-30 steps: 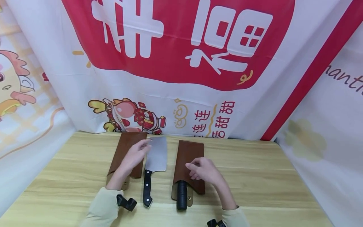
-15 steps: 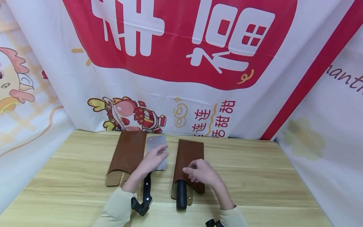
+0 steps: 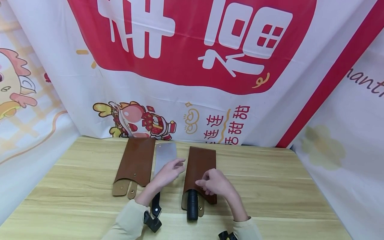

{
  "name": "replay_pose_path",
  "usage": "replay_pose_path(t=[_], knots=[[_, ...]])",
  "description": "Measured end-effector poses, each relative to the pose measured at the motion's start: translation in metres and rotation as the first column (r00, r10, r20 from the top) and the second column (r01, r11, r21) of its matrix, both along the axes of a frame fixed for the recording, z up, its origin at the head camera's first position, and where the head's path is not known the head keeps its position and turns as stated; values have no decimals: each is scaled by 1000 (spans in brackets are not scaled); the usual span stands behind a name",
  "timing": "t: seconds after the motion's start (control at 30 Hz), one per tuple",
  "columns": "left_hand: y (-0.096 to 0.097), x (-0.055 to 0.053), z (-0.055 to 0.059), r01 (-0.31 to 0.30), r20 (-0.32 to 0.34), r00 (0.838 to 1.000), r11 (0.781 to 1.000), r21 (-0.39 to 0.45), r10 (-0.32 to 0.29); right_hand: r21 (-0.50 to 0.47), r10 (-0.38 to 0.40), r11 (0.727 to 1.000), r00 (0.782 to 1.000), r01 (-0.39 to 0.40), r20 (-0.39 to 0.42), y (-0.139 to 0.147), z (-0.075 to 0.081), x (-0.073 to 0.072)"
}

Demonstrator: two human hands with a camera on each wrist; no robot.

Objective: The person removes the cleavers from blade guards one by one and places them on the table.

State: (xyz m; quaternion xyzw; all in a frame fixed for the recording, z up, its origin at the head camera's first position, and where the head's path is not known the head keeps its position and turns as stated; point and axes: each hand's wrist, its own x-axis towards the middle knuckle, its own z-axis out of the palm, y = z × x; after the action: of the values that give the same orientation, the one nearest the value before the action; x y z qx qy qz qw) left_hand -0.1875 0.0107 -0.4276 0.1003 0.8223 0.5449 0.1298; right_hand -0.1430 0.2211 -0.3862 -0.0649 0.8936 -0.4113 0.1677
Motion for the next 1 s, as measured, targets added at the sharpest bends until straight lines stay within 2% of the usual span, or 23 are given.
replay_pose_path(t=[0.2, 0.5, 0.83, 1.0], knots=[[6, 3, -3, 6, 31, 999, 1000, 2, -6, 30, 10, 999, 1000, -10, 7, 1, 0, 1], [11, 5, -8, 17, 27, 999, 1000, 15, -18, 53, 27, 998, 999, -29, 43, 1, -2, 2], [12, 5, -12, 25, 28, 999, 1000, 14, -25, 34, 81, 996, 991, -85, 109, -2, -5, 5], [12, 5, -14, 22, 54, 998, 998, 56, -25, 39, 117, 992, 984, -123, 136, -4, -6, 4]])
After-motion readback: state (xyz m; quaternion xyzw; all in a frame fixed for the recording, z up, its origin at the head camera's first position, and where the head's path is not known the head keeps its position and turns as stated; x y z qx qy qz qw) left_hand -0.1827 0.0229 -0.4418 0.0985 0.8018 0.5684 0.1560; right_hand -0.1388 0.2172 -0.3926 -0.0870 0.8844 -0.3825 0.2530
